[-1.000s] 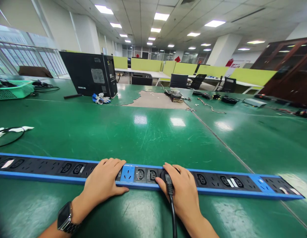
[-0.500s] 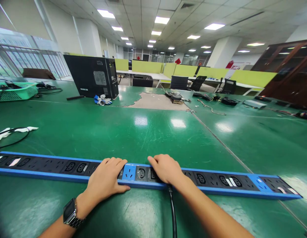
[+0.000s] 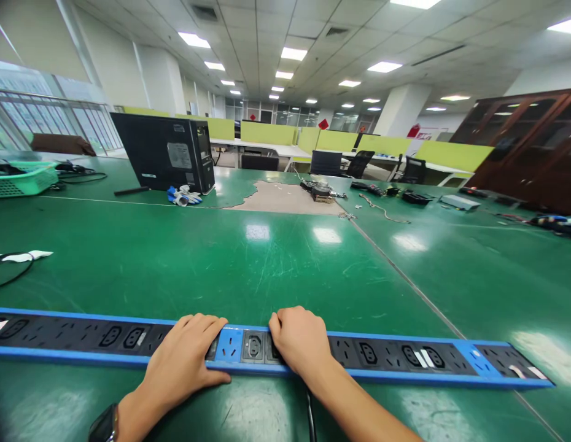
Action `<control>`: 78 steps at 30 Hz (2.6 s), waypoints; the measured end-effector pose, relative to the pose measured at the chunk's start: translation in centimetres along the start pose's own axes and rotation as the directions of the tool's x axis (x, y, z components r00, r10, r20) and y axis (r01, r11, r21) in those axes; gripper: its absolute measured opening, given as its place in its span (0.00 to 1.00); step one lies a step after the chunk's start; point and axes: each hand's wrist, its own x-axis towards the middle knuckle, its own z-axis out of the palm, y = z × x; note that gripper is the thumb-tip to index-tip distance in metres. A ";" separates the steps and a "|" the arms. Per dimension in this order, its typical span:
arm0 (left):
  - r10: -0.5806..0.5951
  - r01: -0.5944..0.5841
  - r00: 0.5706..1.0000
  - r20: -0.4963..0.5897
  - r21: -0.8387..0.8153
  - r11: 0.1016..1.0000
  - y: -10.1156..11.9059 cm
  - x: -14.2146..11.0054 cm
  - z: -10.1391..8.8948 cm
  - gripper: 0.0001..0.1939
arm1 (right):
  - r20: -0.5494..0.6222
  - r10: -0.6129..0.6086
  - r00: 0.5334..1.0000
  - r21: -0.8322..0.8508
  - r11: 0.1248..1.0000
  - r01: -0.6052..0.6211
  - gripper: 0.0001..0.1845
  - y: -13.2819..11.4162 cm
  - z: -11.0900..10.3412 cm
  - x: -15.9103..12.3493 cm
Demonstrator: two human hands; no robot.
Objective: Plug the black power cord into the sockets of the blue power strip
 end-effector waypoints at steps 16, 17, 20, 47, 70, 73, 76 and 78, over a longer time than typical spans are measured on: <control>-0.002 0.001 0.997 -0.080 -0.004 1.000 0.1 -0.6 0.2 0.38 | -0.454 0.123 0.882 0.551 0.817 0.170 0.19 5.7 3.0 -4.9; -0.003 0.003 0.996 -0.085 -0.007 1.000 0.1 -0.7 0.2 0.38 | -0.472 0.055 0.880 0.508 0.833 0.220 0.18 6.6 3.4 -5.8; -0.002 0.001 0.996 -0.089 -0.013 1.000 0.0 -0.7 0.3 0.39 | -0.505 -0.198 0.840 0.291 0.877 0.382 0.18 8.4 4.3 -7.5; 0.005 -0.004 0.999 -0.042 0.027 1.000 0.2 -0.4 -0.1 0.37 | -0.517 0.094 0.851 0.317 0.944 0.088 0.23 4.7 4.9 -5.3; 0.017 -0.016 0.999 -0.041 0.039 0.999 0.0 -0.2 0.2 0.39 | -0.623 0.044 0.781 0.255 0.955 0.150 0.19 4.4 5.2 -5.1; 0.018 -0.016 0.999 -0.042 0.038 0.999 0.0 -0.3 0.2 0.39 | -0.594 0.084 0.800 0.307 0.943 0.129 0.19 4.3 4.6 -5.1; 0.018 -0.016 0.999 -0.049 0.033 0.999 -0.1 -0.3 0.2 0.39 | -0.594 0.151 0.791 0.428 0.891 0.151 0.19 4.6 4.4 -5.4; 0.021 -0.020 0.998 -0.056 0.029 0.999 -0.1 -0.2 0.2 0.40 | -0.619 0.244 0.746 0.526 0.835 0.164 0.19 4.9 4.5 -5.7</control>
